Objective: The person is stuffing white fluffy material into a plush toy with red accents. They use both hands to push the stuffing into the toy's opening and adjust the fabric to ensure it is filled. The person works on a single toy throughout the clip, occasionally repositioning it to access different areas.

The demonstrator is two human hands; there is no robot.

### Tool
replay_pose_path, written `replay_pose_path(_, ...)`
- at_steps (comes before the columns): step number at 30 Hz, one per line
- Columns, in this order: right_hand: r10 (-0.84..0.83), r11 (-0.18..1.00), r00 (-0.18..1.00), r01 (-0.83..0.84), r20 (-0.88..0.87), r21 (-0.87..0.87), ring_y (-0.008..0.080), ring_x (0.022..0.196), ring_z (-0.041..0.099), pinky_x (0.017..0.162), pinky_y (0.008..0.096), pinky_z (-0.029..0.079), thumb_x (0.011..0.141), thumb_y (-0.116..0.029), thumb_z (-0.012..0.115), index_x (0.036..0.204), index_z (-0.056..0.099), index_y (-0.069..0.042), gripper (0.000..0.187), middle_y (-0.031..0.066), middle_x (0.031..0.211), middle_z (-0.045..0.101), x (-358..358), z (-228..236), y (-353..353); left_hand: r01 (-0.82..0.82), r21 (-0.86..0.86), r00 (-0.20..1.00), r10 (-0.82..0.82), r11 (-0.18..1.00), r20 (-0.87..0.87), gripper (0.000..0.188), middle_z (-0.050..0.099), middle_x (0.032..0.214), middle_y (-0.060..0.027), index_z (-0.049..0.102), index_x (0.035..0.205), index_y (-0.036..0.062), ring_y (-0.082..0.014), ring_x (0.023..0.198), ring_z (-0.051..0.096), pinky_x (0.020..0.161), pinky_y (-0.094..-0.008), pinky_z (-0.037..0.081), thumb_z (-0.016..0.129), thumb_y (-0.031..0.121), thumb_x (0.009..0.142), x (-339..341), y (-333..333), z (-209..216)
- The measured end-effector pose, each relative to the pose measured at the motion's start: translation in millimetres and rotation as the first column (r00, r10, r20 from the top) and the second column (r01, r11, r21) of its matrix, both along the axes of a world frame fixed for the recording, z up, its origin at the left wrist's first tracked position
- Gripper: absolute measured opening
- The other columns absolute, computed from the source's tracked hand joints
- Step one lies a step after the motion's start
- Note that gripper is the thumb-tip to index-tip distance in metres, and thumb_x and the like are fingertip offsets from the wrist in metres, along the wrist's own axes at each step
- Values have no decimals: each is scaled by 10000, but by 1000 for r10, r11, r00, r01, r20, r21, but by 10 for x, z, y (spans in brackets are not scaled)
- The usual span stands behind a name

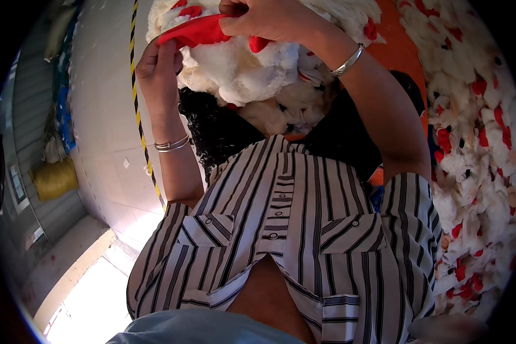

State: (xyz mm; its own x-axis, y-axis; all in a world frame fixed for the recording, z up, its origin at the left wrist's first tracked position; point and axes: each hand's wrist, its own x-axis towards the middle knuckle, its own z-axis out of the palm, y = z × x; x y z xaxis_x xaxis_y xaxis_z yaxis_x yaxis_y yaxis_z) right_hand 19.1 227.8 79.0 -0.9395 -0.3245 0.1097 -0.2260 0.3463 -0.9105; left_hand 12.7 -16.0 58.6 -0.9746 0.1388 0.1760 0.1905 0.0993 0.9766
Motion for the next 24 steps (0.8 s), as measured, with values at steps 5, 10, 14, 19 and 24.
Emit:
replay_pose_path(5, -83, 997, 989, 81, -123, -19, 138, 641, 576, 615, 287, 472, 896, -214, 715, 840, 607, 14, 259, 72, 762, 647, -164, -121, 218, -64, 168, 997, 72, 984, -41, 198, 617, 706, -16, 652, 866, 13, -65, 584, 530, 572, -196, 439, 608, 170, 978, -149, -239, -26)
replay_pose_path(10, -575, 805, 818, 571, 21, -164, 70, 545, 464, 532, 265, 395, 989, -308, 595, 818, 601, -35, 323, 6, 627, 510, -207, 208, 793, -270, 698, 898, 435, 663, -65, 346, 637, 1186, -168, 601, 1183, 23, -328, 1079, 640, 964, -519, 523, 454, 272, 993, -370, -1035, 387)
replay_pose_path(14, -187, 965, 982, 191, -36, 179, 169, 680, 586, 621, 304, 465, 916, -366, 683, 1040, 604, 43, 434, 95, 787, 635, -222, 79, 462, 185, 867, 982, -126, 463, -143, 431, 604, 1290, -162, 562, 1293, 11, -329, 1221, 570, 1059, -536, 456, 436, 314, 1014, -150, -541, 591)
replay_pose_path(19, 244, 947, 969, -246, 35, 206, 187, 804, 653, 679, 317, 537, 807, -503, 776, 1089, 602, 1, 604, 104, 942, 661, 24, -377, -273, 221, 697, 974, -194, 682, -119, 456, 678, 1123, -98, 583, 1258, 40, -202, 909, 647, 642, -288, 508, 467, 402, 1008, -21, -150, 408)
replay_pose_path(24, 272, 936, 961, -278, 56, 216, 260, 916, 678, 770, 339, 543, 836, -450, 704, 1173, 580, 41, 608, 196, 1081, 682, 274, -675, -457, 359, 564, 894, -448, 744, 22, 240, 695, 898, -153, 637, 1108, -19, -252, 697, 698, 609, -345, 598, 529, 179, 1024, 316, 353, 229)
